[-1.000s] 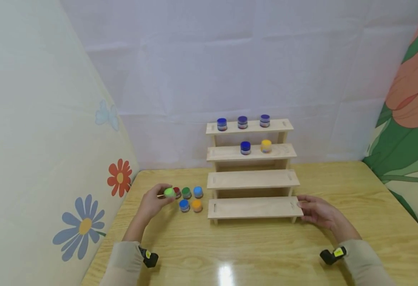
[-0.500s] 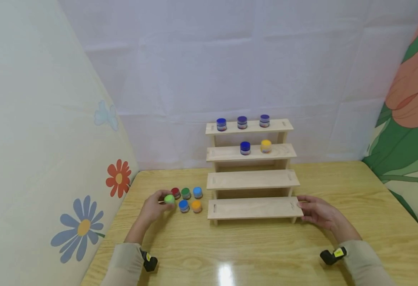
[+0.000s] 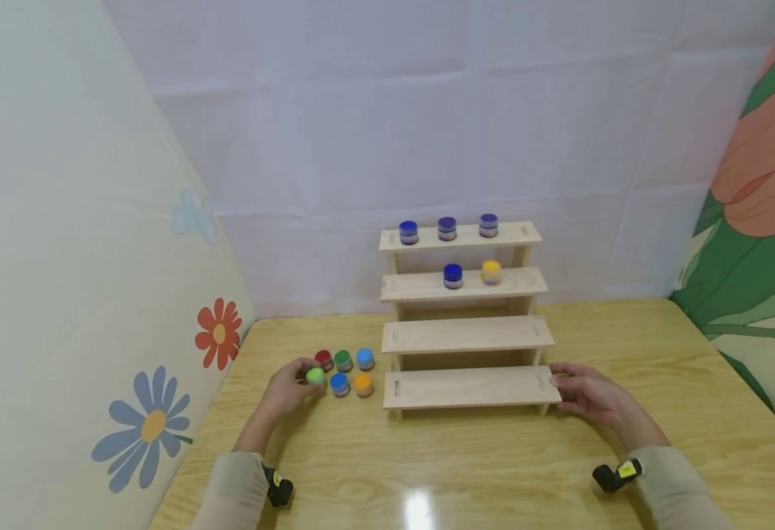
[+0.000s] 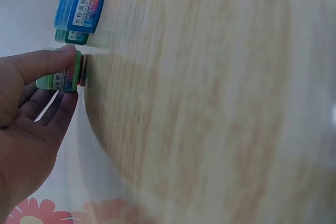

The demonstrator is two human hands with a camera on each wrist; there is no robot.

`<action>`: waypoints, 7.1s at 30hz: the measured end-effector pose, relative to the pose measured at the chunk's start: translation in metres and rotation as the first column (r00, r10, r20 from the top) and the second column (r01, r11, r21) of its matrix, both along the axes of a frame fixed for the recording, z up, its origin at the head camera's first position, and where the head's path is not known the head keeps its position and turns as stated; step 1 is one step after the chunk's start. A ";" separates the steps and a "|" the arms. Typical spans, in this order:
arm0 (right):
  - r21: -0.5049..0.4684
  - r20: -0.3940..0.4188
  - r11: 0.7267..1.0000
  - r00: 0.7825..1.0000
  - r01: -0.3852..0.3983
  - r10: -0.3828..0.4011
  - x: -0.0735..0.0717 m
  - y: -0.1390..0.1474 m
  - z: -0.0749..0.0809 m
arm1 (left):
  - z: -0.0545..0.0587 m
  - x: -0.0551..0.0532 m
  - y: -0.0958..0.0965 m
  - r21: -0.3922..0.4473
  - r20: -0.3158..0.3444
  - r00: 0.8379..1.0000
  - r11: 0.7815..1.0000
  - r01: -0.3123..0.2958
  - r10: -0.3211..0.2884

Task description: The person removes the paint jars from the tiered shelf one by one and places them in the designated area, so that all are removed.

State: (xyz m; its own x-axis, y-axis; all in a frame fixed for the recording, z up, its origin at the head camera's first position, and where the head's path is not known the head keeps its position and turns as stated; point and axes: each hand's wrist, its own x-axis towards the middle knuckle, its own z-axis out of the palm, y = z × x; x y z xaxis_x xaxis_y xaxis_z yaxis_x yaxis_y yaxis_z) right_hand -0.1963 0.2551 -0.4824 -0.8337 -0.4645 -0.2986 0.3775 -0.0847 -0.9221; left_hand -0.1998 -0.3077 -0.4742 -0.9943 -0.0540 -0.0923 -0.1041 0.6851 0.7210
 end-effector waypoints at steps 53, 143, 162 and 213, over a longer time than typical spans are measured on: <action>-0.016 0.025 0.999 0.999 0.029 -0.028 -0.001 0.001 -0.002 | 0.128 -0.048 0.137 0.033 -0.343 0.903 0.958 0.286 -0.258; -0.060 0.031 0.998 1.000 0.005 -0.003 0.001 0.001 -0.005 | 0.125 -0.045 0.187 0.123 -0.375 0.875 0.919 0.375 -0.306; -0.082 0.018 0.996 1.000 -0.016 0.018 0.000 0.004 -0.006 | 0.098 -0.014 0.140 0.097 -0.375 0.885 0.939 0.331 -0.274; -0.101 0.004 0.994 0.999 -0.031 0.032 0.000 0.006 -0.013 | 0.002 0.043 0.070 0.073 -0.112 0.962 0.964 0.257 -0.248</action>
